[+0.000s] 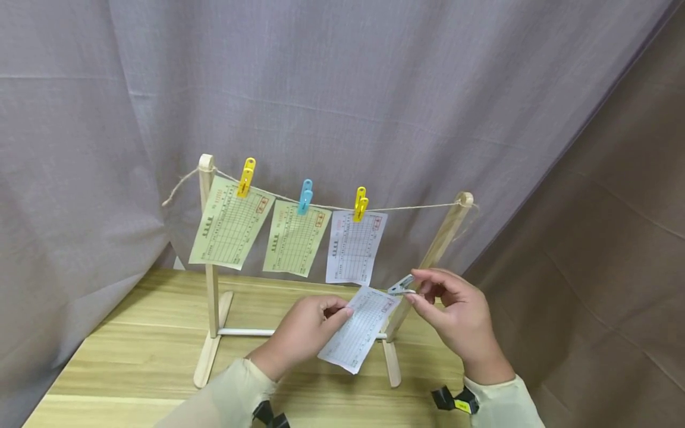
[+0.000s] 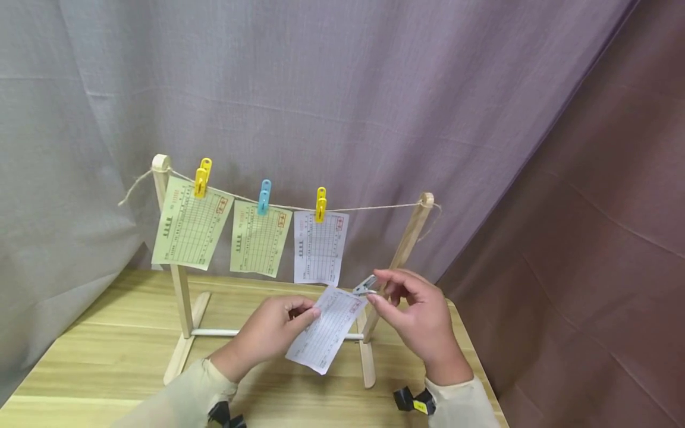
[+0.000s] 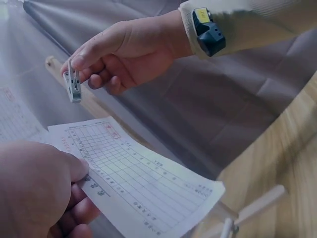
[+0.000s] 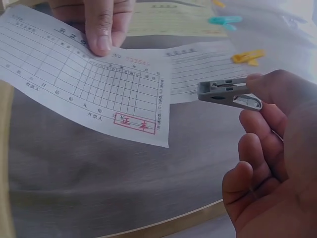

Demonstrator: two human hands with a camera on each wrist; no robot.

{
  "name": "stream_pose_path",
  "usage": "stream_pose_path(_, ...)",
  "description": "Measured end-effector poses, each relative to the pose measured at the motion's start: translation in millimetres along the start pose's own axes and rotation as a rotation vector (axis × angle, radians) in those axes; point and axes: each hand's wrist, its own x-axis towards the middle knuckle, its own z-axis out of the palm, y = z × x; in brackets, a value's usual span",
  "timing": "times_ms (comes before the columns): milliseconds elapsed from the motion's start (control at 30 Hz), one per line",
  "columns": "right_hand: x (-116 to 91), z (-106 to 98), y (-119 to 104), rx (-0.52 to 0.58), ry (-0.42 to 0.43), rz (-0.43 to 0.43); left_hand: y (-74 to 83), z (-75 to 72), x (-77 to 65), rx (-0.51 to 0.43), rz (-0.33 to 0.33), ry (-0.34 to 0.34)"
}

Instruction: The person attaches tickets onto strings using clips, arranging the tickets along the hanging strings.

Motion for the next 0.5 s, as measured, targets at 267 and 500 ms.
stream_pose_path(267, 26.0, -15.6, -23.8, -0.022, -0.011, -0.015, 18.6, -5.6, 6.7, -0.106, 0.02, 0.054)
stream_pose_path(500, 48.0, -26.5, -42.2, -0.131, -0.052, -0.072, 31.2, -10.1, 10.3, -0.163, 0.021, 0.092)
